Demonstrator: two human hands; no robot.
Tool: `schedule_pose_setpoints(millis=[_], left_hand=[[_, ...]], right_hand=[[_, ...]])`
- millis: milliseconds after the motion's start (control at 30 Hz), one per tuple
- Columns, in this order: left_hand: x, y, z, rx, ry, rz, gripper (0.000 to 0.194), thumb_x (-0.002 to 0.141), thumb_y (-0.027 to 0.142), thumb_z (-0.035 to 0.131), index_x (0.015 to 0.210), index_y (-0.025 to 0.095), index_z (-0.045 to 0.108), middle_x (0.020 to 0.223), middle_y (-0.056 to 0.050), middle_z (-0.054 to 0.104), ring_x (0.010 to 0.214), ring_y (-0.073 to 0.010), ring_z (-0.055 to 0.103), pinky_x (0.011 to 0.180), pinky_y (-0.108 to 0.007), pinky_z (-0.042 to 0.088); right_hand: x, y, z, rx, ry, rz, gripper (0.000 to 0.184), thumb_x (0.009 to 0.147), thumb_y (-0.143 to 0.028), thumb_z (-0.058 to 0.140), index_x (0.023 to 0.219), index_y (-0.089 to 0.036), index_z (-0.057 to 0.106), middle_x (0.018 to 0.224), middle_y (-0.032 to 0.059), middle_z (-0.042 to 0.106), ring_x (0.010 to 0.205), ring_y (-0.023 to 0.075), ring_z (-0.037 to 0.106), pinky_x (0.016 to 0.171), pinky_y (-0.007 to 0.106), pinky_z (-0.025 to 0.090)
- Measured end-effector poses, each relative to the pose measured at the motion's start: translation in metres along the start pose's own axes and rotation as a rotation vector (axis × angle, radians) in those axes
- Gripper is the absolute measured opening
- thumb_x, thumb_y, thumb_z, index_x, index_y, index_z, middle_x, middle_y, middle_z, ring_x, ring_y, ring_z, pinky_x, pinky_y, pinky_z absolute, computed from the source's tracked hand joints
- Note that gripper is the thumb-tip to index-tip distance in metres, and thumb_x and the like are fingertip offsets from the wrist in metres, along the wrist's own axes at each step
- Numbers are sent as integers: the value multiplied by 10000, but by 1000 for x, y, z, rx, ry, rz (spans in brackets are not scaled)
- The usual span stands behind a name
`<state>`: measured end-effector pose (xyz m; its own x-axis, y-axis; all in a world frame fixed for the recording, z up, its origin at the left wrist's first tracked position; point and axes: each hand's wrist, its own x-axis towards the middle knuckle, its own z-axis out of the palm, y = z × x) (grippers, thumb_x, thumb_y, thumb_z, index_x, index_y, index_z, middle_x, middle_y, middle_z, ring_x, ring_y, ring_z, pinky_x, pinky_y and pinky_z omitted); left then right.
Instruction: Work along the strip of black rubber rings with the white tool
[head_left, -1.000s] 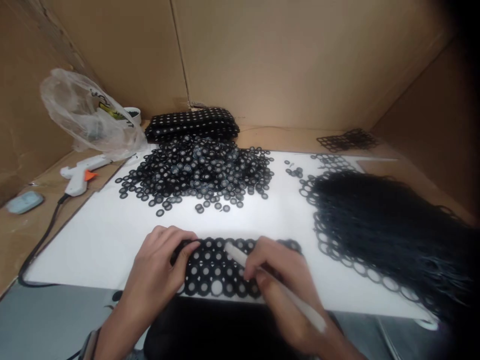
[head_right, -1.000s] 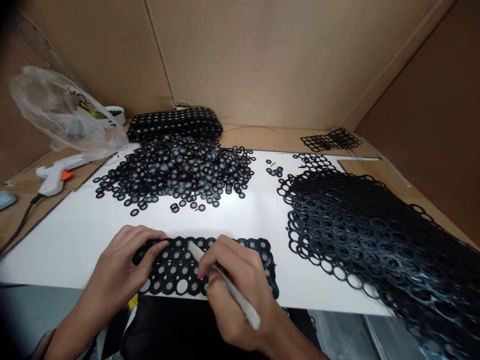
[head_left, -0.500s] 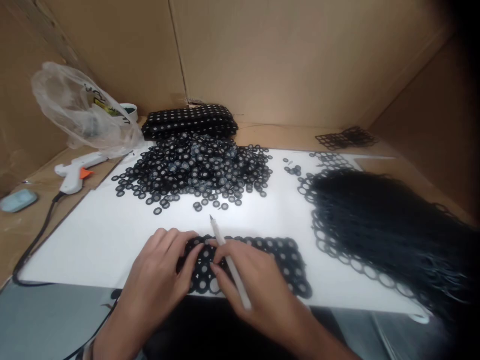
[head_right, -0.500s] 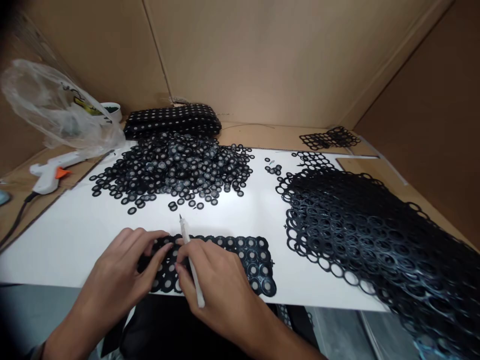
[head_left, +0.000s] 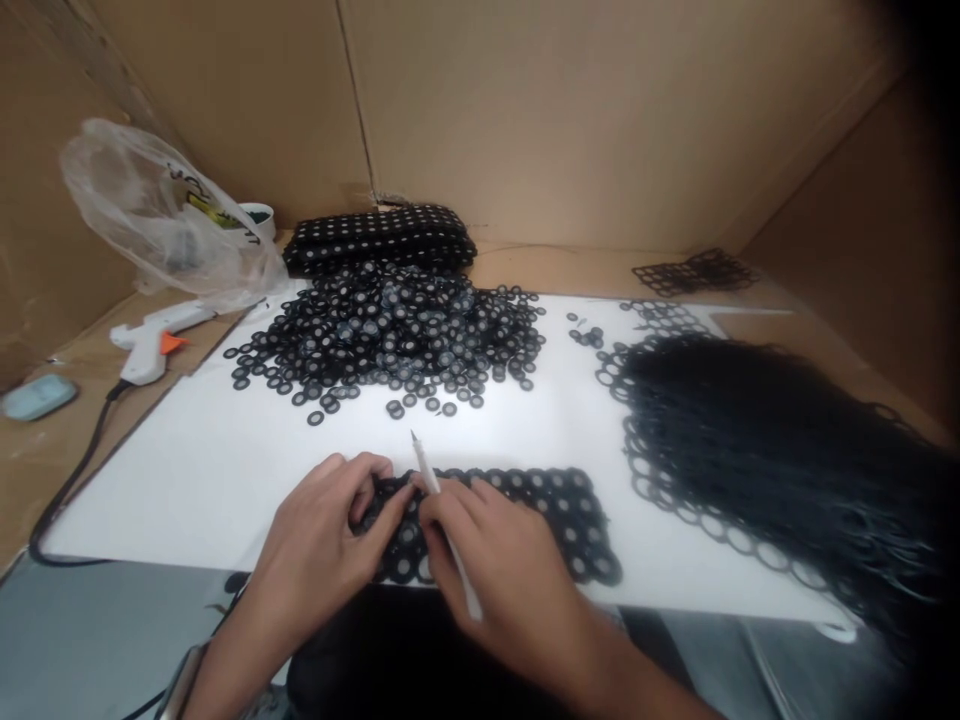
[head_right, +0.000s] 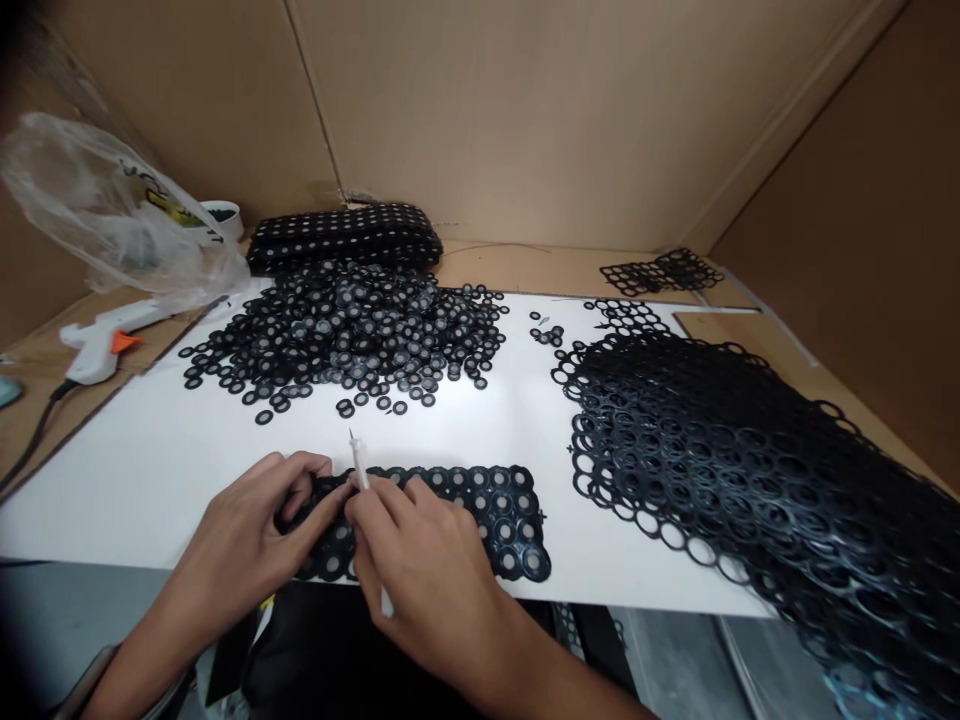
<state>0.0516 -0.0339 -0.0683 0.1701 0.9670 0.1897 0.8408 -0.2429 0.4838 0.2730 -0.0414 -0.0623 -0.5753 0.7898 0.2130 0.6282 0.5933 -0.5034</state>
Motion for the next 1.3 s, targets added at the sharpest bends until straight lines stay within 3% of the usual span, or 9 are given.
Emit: schedule_pose_setpoints(millis=[933,1200,1300], left_hand=[[-1,4,-1,20,-20,-2,279,1066,431,561,870,243,620,706,17,495,715,-206,540,670,-342,405],[-12,-7,-13,-105,-54,-90,285,1102,510,538,1258,308,664,900,24,680,663,-174,571,618,-302,437],[-16,-10,-15,-189,-44,-179,330,1102,533,533,1328,312,626,784,52,627,583,-159,522,565,-283,413]], right_hand=[[1,0,-2,-18,-9,-20,151,1061,-159,554,1185,-208,625,1124,60,761,972,242,673,747,363,526],[1,0,-1,-12,0,-26,113,1061,-173,565,1145,-206,634,1101,56,761,958,245,673,737,369,529],[1,1,-1,-12,-7,-26,138,1067,-176,558,1178,-203,636,1120,63,767,973,248,675,748,371,537]])
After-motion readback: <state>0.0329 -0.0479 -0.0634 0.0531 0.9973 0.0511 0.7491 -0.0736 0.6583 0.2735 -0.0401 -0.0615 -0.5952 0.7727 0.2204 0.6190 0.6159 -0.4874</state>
